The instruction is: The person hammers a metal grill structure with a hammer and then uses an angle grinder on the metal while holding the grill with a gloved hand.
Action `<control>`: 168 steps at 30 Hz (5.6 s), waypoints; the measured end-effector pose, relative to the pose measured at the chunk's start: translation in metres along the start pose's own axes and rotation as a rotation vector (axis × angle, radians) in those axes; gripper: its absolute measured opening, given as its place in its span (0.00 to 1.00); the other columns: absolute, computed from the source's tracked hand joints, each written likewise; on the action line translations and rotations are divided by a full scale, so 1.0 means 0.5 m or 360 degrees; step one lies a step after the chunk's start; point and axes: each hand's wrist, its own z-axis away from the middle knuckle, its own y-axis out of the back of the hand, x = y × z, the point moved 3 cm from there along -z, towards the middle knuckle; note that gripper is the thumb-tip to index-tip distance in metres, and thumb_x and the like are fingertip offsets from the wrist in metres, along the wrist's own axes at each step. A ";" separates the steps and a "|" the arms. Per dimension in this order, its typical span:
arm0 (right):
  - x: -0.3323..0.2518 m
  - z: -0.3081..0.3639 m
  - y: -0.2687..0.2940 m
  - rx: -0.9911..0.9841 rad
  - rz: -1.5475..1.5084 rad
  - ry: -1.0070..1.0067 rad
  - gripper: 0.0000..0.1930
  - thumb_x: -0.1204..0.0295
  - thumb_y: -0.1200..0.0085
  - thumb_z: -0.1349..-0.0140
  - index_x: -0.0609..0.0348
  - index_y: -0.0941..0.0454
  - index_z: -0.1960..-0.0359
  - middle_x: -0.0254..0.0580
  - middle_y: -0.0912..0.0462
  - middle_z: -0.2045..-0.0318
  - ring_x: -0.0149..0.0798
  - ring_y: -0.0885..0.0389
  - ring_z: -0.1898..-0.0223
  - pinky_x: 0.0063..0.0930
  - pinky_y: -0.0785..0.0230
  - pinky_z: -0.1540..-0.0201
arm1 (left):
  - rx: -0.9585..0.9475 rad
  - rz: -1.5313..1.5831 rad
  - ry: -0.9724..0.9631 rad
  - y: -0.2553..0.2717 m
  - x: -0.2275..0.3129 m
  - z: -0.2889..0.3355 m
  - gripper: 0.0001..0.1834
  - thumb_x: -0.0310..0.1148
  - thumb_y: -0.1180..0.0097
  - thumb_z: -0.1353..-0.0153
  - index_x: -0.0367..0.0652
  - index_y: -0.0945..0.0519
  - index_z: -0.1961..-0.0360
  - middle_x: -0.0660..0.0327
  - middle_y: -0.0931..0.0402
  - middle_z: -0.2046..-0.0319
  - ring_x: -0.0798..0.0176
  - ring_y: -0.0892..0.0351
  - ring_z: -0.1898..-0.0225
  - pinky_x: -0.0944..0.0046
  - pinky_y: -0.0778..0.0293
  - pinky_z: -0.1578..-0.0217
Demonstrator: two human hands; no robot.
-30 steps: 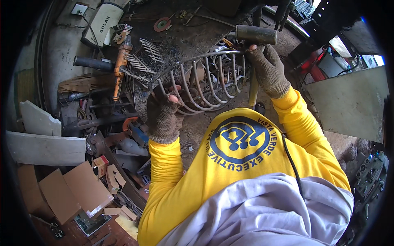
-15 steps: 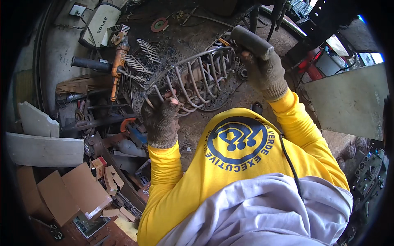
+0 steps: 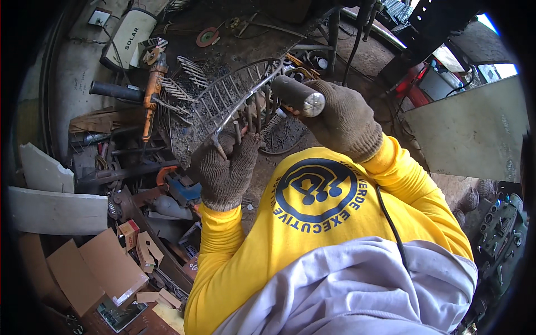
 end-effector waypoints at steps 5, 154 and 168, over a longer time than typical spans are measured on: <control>0.008 0.011 -0.004 -0.0039 0.0015 -0.0024 0.16 0.62 0.37 0.42 0.54 0.20 0.55 0.52 0.15 0.67 0.56 0.15 0.65 0.45 0.23 0.62 | 0.0068 0.0085 0.0234 0.008 0.013 0.005 0.10 0.25 0.33 0.43 0.33 0.17 0.61 0.59 0.17 0.70 0.68 0.19 0.71 0.66 0.23 0.67; 0.034 0.079 0.003 0.0162 0.0046 0.0006 0.24 0.67 0.32 0.47 0.57 0.22 0.48 0.51 0.15 0.63 0.53 0.14 0.65 0.41 0.22 0.63 | 0.0363 -0.0305 -0.0088 -0.058 -0.016 -0.075 0.17 0.43 0.42 0.32 0.38 0.19 0.69 0.55 0.20 0.76 0.59 0.20 0.74 0.61 0.28 0.70; 0.002 0.063 0.021 0.0053 0.0314 0.0146 0.23 0.64 0.34 0.47 0.54 0.21 0.49 0.46 0.18 0.68 0.52 0.17 0.70 0.41 0.25 0.68 | 0.0437 -0.0670 -0.0470 -0.063 -0.026 -0.082 0.09 0.36 0.37 0.38 0.43 0.17 0.70 0.55 0.19 0.76 0.50 0.19 0.76 0.56 0.24 0.74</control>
